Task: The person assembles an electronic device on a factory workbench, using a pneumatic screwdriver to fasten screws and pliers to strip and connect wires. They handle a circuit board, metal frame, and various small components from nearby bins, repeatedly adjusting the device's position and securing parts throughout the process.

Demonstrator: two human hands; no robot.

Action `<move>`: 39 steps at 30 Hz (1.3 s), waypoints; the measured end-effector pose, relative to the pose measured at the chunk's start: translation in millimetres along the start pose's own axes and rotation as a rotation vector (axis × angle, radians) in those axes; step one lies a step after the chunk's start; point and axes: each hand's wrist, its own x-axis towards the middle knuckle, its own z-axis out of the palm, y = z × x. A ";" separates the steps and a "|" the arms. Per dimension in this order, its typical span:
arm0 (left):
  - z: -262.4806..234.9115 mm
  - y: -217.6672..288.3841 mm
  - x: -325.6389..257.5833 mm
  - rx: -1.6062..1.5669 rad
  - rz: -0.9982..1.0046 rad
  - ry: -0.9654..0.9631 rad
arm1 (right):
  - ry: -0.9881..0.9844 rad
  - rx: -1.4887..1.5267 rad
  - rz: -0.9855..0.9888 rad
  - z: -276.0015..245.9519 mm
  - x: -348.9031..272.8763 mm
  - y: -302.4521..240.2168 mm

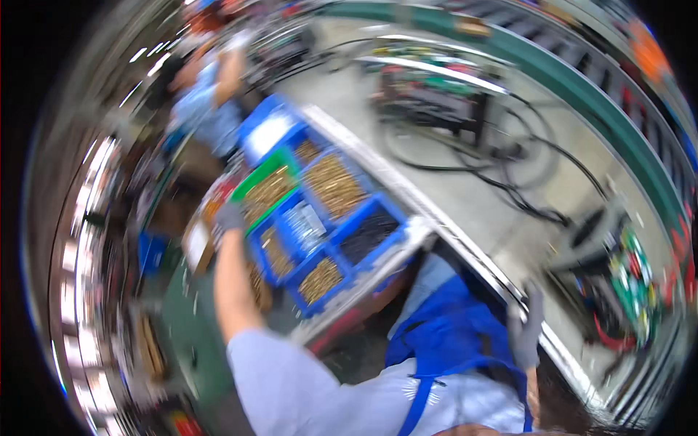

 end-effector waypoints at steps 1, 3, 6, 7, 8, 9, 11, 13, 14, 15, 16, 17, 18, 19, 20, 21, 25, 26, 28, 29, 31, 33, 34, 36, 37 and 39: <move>30.8 16.8 13.2 -0.065 -0.127 -0.071 | 0.024 -0.154 -0.049 2.0 1.4 1.5; -14.0 6.1 16.3 -0.308 -0.116 0.024 | -0.001 -0.143 -0.085 -1.4 10.2 -9.6; -127.1 33.6 -12.6 -0.994 0.069 -0.023 | -0.022 -0.170 -0.143 7.1 10.4 -2.7; -175.9 44.4 -41.4 -1.191 0.118 -0.124 | -0.050 -0.144 -0.155 12.5 12.6 -6.8; -221.2 61.9 -73.4 -1.326 0.174 -0.247 | -0.042 -0.069 -0.191 15.2 14.3 -12.3; -256.9 77.9 -106.4 -1.407 0.241 -0.378 | -0.055 0.011 -0.255 16.0 18.8 -17.2; -317.3 128.1 -160.3 -1.414 0.463 -0.637 | -0.057 0.145 -0.297 10.0 19.4 -30.6; -325.7 204.0 -193.1 -1.160 1.091 -0.118 | -0.049 0.231 -0.268 5.2 19.1 -46.2; -366.9 238.5 -246.9 -1.475 0.932 -0.595 | -0.026 0.260 -0.224 -2.8 14.1 -51.1; -372.9 268.1 -252.2 -1.214 1.093 -0.665 | -0.001 0.313 -0.198 -13.4 8.9 -56.7; -394.6 301.5 -277.1 -1.235 1.208 -0.812 | 0.035 0.388 -0.175 -21.0 2.5 -54.8; -421.7 331.9 -308.7 -1.191 1.234 -0.883 | 0.072 0.458 -0.149 -29.6 -7.0 -50.5; -453.1 354.8 -333.8 -1.153 1.353 -0.982 | 0.101 0.536 -0.136 -44.1 -14.7 -55.4; -452.3 382.7 -346.7 -1.133 1.481 -1.093 | 0.062 0.660 0.045 -65.8 -32.4 -58.5; -458.8 406.4 -361.6 -1.053 1.815 -0.853 | 0.219 0.615 0.068 -70.5 -43.6 -49.7; -470.0 426.2 -374.3 -0.874 2.035 -0.702 | 0.373 0.569 0.099 -72.7 -51.5 -38.3; -530.4 476.3 -419.1 -0.827 2.441 -0.011 | 0.611 0.518 0.262 -112.9 -98.4 -15.2; -551.9 493.3 -429.8 -0.921 2.394 0.175 | 0.646 0.608 0.281 -121.5 -108.7 -13.2; -600.8 537.6 -450.4 -1.110 2.353 0.443 | 0.694 0.889 0.376 -133.0 -122.6 -12.1; -620.7 561.9 -456.9 -1.213 2.345 0.539 | 0.703 0.971 0.370 -138.0 -122.4 -13.5; -637.6 596.6 -470.0 -1.176 2.287 0.219 | 0.699 1.137 0.358 -145.3 -120.1 -12.1; -642.2 616.6 -484.9 -0.963 2.214 0.358 | 0.664 1.219 0.313 -146.6 -116.8 -1.7; -642.2 622.5 -488.4 -0.860 2.166 0.428 | 0.628 1.314 0.278 -148.3 -112.5 0.2; -641.5 634.7 -496.3 -0.823 2.217 0.438 | 0.612 1.426 0.239 -154.2 -109.9 -0.3; -640.8 640.6 -497.2 -0.805 2.237 0.444 | 0.612 1.495 0.189 -154.8 -109.3 2.3; -639.3 647.0 -495.0 -0.849 2.287 0.411 | 0.599 1.624 0.081 -157.8 -106.8 11.3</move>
